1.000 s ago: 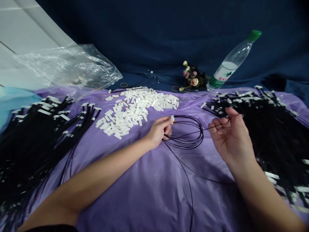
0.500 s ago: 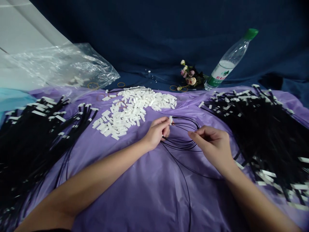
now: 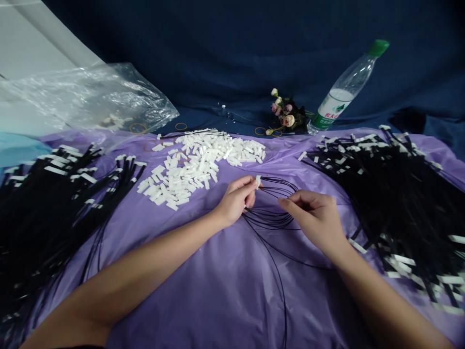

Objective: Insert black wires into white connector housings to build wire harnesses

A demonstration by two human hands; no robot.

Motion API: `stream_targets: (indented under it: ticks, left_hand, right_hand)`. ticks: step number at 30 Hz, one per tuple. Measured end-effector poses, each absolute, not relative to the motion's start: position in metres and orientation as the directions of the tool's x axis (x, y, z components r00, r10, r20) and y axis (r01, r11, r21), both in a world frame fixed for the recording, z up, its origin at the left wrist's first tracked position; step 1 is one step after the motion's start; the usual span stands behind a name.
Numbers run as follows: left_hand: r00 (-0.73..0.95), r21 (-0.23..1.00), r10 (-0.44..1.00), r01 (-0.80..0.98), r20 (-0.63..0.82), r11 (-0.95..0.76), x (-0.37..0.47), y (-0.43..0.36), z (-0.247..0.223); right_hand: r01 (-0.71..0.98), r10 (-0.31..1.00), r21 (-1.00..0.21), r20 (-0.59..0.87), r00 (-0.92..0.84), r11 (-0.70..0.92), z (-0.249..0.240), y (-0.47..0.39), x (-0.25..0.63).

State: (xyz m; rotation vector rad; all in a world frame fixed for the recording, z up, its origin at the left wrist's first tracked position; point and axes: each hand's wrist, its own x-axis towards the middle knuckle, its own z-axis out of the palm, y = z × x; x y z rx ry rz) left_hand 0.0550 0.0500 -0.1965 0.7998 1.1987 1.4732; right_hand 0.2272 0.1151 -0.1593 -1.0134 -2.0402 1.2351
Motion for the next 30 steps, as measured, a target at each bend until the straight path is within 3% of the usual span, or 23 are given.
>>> stream_targets:
  ticks: [6,10,14,17,22,30]
  left_hand:
    - [-0.229,0.962,0.97,-0.274,-0.085,0.02,0.056,0.049,-0.199]
    - [-0.24,0.956,0.966,-0.291,-0.1,0.027,0.056,0.05,-0.198]
    - [-0.236,0.948,0.964,-0.315,-0.119,0.04,0.056,0.05,-0.196]
    - [-0.225,0.942,0.967,-0.333,-0.119,0.038,0.056,0.051,-0.195]
    - [-0.243,0.942,0.966,-0.335,-0.088,0.002,0.056,0.051,-0.197]
    - [-0.257,0.934,0.962,-0.357,-0.094,-0.004,0.055,0.051,-0.202]
  right_hand:
    - [0.258,0.803,-0.959,-0.06,-0.593,0.118,-0.164,0.122,0.225]
    - [0.312,0.784,-0.903,0.043,-0.62,0.296,-0.166,0.122,0.225]
    - [0.327,0.686,-0.668,0.382,-0.619,0.668,-0.17,0.119,0.225]
    - [0.332,0.551,-0.461,0.511,-0.66,0.823,-0.173,0.119,0.223]
    - [0.386,0.438,-0.22,0.58,-0.687,0.896,-0.172,0.117,0.218]
    - [0.448,0.37,-0.029,0.615,-0.697,0.893,-0.172,0.108,0.208]
